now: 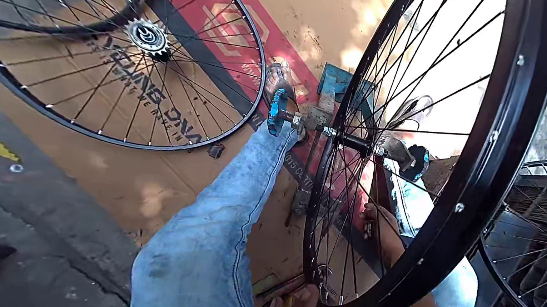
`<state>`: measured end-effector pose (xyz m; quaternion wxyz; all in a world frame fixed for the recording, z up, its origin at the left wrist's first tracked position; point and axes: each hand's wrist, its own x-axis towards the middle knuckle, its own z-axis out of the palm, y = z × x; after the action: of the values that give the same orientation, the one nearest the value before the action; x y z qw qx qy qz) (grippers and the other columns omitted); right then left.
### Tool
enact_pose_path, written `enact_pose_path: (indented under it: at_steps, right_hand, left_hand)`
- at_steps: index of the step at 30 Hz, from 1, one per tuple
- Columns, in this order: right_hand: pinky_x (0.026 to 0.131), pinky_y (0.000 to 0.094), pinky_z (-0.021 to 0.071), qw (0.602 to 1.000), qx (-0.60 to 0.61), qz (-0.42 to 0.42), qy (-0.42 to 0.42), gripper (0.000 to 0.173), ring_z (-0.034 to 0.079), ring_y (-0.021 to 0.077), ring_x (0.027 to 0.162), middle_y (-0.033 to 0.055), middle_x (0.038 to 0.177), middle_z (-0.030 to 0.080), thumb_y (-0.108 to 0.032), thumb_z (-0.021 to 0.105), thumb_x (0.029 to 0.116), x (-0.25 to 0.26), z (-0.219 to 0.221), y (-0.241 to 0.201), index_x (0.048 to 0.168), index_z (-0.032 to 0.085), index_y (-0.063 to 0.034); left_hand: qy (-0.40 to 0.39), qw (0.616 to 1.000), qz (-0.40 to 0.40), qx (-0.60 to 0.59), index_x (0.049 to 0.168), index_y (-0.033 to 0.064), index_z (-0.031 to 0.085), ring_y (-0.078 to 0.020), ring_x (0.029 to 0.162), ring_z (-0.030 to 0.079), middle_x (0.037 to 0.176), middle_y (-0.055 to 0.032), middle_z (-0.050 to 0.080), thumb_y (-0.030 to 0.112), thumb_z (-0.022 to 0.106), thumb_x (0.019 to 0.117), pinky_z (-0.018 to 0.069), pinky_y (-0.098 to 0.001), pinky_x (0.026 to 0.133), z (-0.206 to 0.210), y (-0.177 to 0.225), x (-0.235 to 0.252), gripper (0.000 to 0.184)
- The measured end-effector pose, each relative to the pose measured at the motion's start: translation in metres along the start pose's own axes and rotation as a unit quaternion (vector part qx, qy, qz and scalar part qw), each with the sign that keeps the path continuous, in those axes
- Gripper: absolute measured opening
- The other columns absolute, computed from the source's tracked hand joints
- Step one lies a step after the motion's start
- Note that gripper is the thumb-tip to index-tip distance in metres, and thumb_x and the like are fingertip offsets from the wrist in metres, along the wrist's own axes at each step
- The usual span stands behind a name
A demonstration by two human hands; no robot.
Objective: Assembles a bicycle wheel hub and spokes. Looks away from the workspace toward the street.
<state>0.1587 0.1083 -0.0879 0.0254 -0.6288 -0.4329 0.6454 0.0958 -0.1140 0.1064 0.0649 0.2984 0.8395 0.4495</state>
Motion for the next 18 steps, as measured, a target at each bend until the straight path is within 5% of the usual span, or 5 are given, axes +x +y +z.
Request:
enact_pose_path:
  at_steps: [3, 5, 8, 12, 18]
  right_hand:
    - [0.044, 0.0247, 0.0441, 1.000, 0.018, 0.000, 0.003, 0.025, 0.054, 0.0111, 0.052, 0.0052, 0.080, 0.067, -0.018, 0.048, 0.1049, -0.005, 0.002, -0.004, 0.120, 0.065, -0.0081]
    - [0.045, 0.0249, 0.0449, 0.998, 0.057, 0.016, -0.001, 0.023, 0.056, 0.0108, 0.054, 0.0040, 0.079, 0.068, -0.017, 0.049, 0.1026, -0.005, 0.002, -0.005, 0.117, 0.066, -0.0108]
    - [0.053, 0.0277, 0.0483, 0.994, 0.101, 0.039, -0.010, 0.026, 0.058, 0.0114, 0.060, 0.0035, 0.084, 0.067, -0.020, 0.051, 0.0993, -0.006, -0.005, -0.003, 0.120, 0.064, -0.0141]
    - [0.061, 0.0324, 0.0540, 0.982, 0.167, 0.082, 0.003, 0.034, 0.062, 0.0148, 0.066, 0.0047, 0.087, 0.067, -0.032, 0.036, 0.1073, -0.017, 0.000, -0.023, 0.123, 0.060, -0.0136]
    - [0.069, 0.0377, 0.0617, 0.968, 0.246, 0.054, -0.016, 0.035, 0.069, 0.0197, 0.076, 0.0093, 0.094, 0.068, 0.008, 0.053, 0.0919, -0.033, -0.009, -0.012, 0.123, 0.059, -0.0066]
  left_hand:
    - [-0.017, 0.998, 0.013, 0.053, 0.120, 0.0084, 0.067, -0.0158, 0.104, 0.067, 0.106, -0.0080, 0.073, 0.037, 0.071, 0.0947, 0.0316, -0.0463, 0.115, 0.001, -0.012, 0.006, 0.038]
    - [-0.024, 0.998, 0.031, 0.056, 0.111, 0.0099, 0.073, -0.0128, 0.095, 0.067, 0.096, -0.0041, 0.074, 0.036, 0.068, 0.0972, 0.0311, -0.0443, 0.115, 0.002, -0.018, 0.010, 0.030]
    - [-0.033, 0.999, 0.021, 0.036, 0.108, 0.0087, 0.073, -0.0122, 0.095, 0.067, 0.096, -0.0044, 0.074, 0.032, 0.069, 0.0960, 0.0345, -0.0413, 0.114, 0.004, -0.025, 0.003, 0.027]
    - [-0.047, 0.998, 0.004, 0.053, 0.107, 0.0069, 0.073, -0.0138, 0.099, 0.069, 0.099, -0.0063, 0.075, 0.028, 0.069, 0.0957, 0.0366, -0.0387, 0.114, 0.008, -0.040, -0.009, 0.024]
    - [-0.040, 0.997, 0.024, 0.061, 0.106, 0.0070, 0.072, -0.0121, 0.101, 0.069, 0.099, -0.0057, 0.076, 0.030, 0.069, 0.0949, 0.0363, -0.0360, 0.113, 0.010, -0.043, -0.008, 0.026]
